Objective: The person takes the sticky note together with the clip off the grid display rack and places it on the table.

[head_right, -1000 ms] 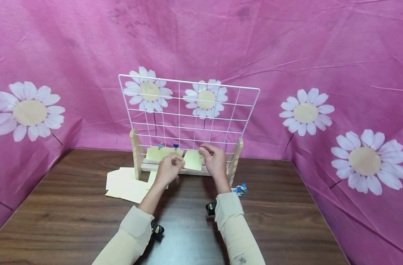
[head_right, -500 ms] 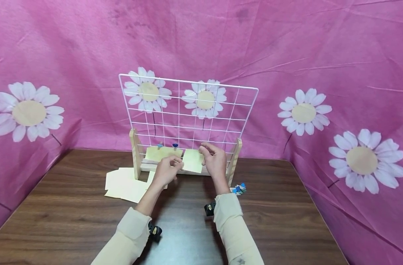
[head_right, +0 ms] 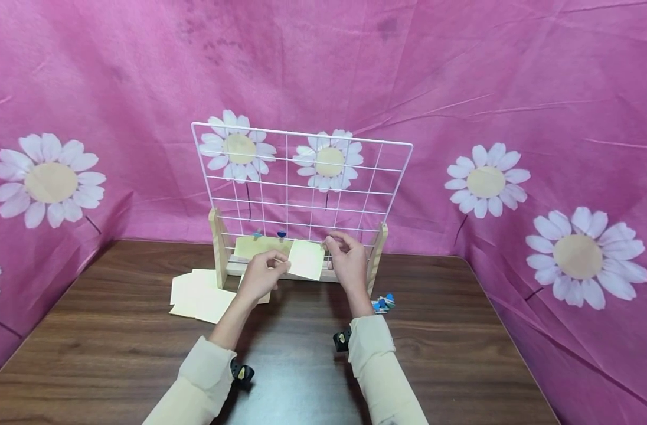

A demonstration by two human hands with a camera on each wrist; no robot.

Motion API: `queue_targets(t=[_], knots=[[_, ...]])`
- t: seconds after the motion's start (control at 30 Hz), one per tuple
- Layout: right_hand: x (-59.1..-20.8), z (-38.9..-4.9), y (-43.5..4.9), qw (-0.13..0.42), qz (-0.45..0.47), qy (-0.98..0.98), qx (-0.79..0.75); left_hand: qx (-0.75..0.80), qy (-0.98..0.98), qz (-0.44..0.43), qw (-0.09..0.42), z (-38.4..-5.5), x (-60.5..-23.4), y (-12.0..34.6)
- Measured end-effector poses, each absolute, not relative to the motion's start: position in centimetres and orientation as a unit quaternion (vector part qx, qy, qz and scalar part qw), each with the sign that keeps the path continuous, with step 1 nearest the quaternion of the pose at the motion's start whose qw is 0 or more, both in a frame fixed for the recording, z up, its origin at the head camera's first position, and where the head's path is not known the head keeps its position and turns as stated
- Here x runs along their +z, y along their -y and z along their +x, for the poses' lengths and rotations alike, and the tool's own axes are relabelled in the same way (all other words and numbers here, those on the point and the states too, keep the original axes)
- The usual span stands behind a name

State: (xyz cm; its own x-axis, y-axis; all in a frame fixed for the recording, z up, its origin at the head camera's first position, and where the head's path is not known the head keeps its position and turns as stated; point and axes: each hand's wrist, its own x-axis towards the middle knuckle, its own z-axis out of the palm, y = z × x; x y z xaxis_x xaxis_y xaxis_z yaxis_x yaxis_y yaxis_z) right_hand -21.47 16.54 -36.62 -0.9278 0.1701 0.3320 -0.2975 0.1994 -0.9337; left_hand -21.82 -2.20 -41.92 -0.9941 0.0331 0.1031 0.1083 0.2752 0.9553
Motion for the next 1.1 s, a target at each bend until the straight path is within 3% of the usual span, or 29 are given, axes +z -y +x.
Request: queue_targets(t=[0.3, 0.6, 1.1], knots=[[-36.6, -21.1, -17.4, 0.158, 0.036, 0.75, 0.641, -0.624, 0.78, -0.036, 0.028, -21.6, -42.2, 2.9], [-39.1, -22.3, -18.5, 0.145, 0.029, 0.76, 0.632, -0.644, 0.764, -0.025, 0.038, -21.1, -41.8, 3.7], [-39.9, -21.3, -19.6, 0.157, 0.018, 0.773, 0.615, -0.653, 0.756, 0.012, 0.04, -19.9, -42.4, 5.5]])
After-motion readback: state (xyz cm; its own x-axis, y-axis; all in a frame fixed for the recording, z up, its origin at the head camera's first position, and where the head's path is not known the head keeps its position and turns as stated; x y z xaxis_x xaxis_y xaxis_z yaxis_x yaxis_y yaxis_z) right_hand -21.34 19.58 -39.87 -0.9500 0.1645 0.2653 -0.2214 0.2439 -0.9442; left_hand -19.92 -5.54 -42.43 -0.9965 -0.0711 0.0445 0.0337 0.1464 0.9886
